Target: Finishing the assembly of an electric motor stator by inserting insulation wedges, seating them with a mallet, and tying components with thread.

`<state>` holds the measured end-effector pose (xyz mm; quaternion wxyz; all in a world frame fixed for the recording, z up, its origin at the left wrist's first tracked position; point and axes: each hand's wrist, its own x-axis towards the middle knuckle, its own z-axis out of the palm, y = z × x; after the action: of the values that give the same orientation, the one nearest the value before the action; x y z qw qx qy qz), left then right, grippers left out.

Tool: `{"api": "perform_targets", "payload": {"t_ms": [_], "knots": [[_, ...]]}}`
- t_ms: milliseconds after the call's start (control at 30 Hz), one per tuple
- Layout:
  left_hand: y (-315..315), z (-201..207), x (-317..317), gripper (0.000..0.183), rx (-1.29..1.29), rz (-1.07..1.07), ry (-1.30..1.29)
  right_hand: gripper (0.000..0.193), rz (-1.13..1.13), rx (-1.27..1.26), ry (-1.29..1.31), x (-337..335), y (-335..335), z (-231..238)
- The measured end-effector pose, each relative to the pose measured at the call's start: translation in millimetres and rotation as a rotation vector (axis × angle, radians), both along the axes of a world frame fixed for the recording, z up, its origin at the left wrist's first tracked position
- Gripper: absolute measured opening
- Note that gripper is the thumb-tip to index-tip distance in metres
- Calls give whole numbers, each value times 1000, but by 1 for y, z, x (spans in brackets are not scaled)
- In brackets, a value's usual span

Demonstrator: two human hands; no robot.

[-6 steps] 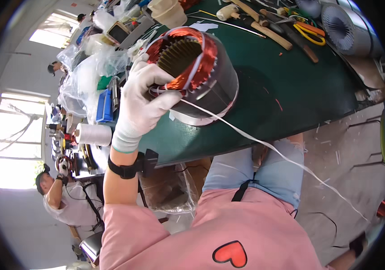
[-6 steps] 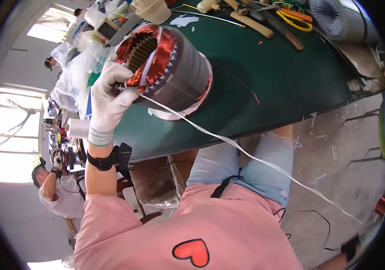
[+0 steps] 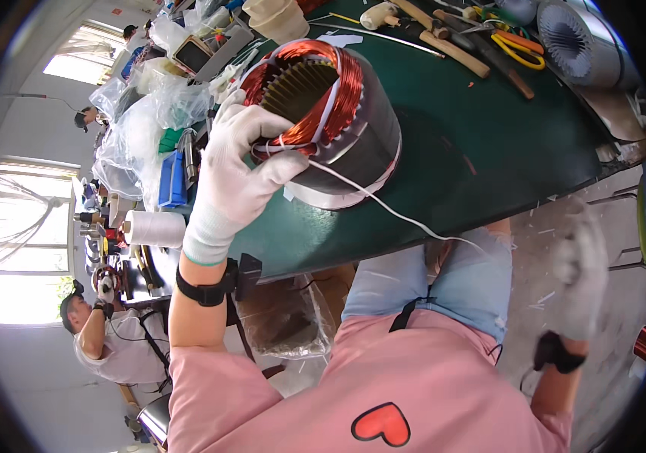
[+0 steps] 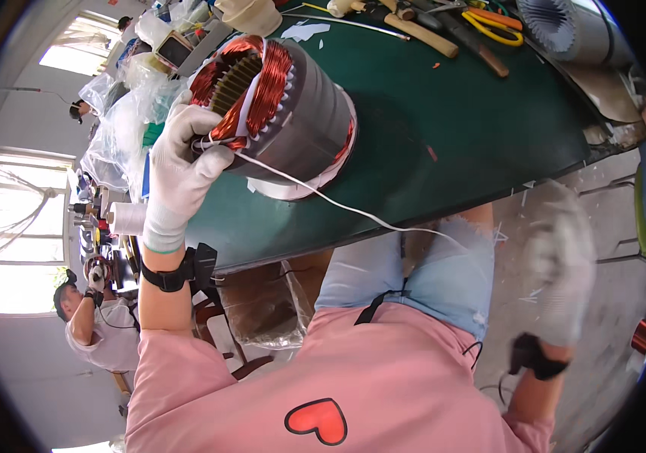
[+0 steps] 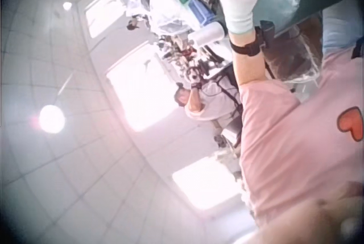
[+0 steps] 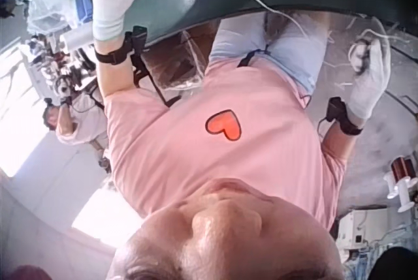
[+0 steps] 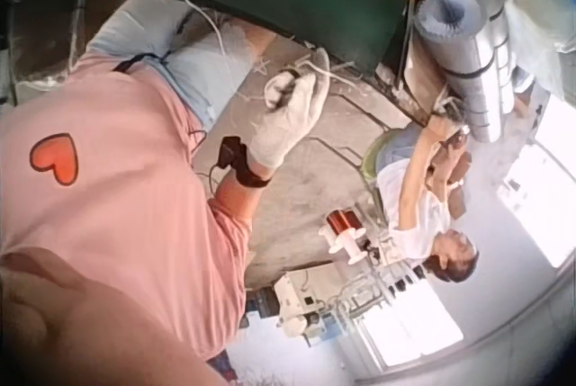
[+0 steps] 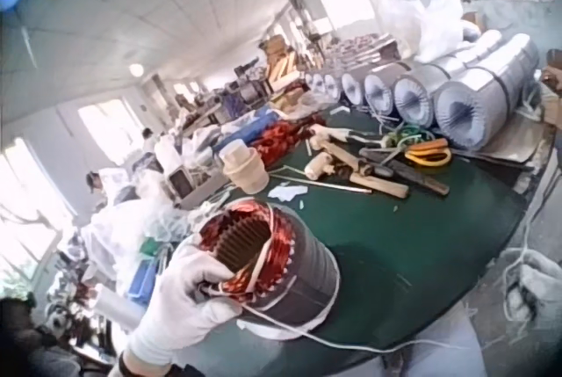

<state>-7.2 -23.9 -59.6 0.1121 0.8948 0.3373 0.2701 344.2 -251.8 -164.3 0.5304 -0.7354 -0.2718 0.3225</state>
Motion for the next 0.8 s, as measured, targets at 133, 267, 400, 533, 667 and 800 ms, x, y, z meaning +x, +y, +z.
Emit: {"api": "perform_targets", "payload": {"t_ms": [133,267,400,533,667,800], "knots": [[15,16,-6,40,22,-165,77,41,785,-5,574,-107,81,70],[9,43,9,40,-207,-54,156,28,889,-20,978,-124,128,77],[27,67,22,20,-57,-132,361,27,874,64,462,-139,140,78],[43,68,19,20,250,-331,615,22,874,327,21,-145,136,63],[2,111,9,18,640,-38,326,35,867,286,1321,-111,110,40],[-39,109,38,27,686,-386,422,61,921,607,853,-142,105,63]]}}
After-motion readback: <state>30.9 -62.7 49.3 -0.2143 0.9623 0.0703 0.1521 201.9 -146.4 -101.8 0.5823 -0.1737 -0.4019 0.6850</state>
